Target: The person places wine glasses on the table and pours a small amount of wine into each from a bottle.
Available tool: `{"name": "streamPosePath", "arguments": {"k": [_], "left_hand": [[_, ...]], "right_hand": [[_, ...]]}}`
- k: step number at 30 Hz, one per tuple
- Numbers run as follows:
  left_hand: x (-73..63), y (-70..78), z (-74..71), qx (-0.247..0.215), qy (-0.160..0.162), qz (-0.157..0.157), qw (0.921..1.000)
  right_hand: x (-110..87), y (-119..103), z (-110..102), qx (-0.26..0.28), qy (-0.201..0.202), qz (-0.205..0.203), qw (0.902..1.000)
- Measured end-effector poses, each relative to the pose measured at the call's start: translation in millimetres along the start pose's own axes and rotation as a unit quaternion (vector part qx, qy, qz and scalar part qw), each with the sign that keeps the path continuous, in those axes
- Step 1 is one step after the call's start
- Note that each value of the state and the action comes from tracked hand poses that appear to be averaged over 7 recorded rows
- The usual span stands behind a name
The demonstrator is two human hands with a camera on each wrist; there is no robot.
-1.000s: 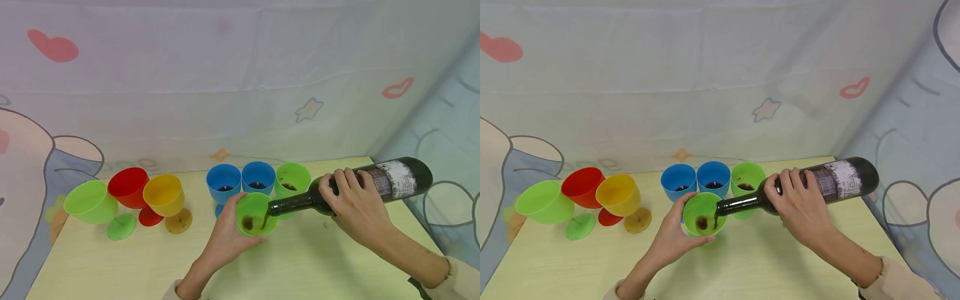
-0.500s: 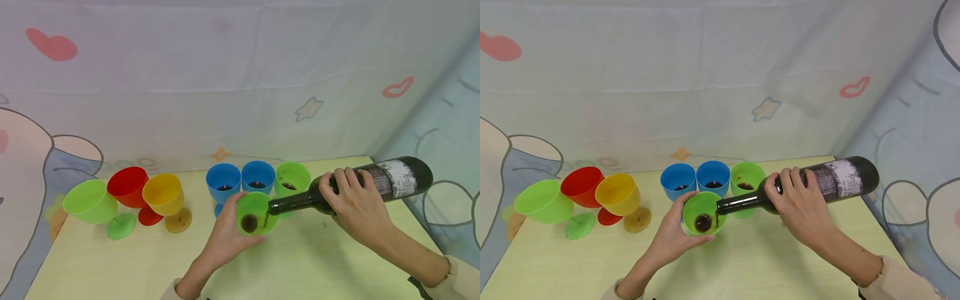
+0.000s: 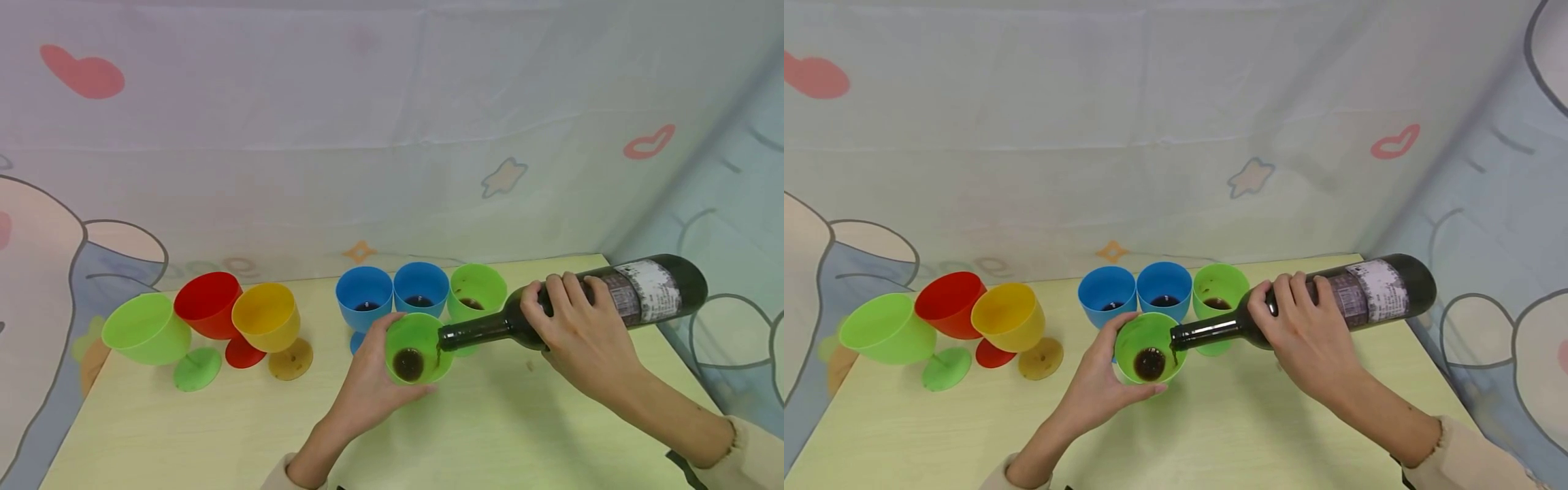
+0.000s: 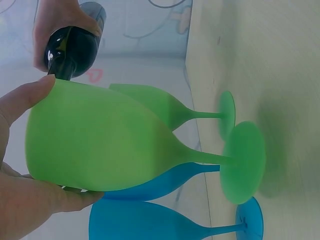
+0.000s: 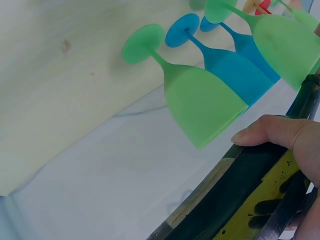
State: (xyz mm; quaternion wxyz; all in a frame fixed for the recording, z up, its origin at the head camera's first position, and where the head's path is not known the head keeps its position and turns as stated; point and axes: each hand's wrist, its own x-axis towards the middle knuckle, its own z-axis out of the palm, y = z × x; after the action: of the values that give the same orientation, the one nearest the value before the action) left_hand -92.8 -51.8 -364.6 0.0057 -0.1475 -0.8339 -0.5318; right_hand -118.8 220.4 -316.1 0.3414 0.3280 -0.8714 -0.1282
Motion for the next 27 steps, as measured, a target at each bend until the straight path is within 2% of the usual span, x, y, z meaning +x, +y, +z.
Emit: {"name": "streamPosePath", "arguments": {"k": [27], "left_hand": [[1.9,-2.0,0.4,-0.001,0.0,-0.009,1.0]], "right_hand": [[-0.7,-0.3,0.4,0.003,-0.007,0.002,1.0]]}}
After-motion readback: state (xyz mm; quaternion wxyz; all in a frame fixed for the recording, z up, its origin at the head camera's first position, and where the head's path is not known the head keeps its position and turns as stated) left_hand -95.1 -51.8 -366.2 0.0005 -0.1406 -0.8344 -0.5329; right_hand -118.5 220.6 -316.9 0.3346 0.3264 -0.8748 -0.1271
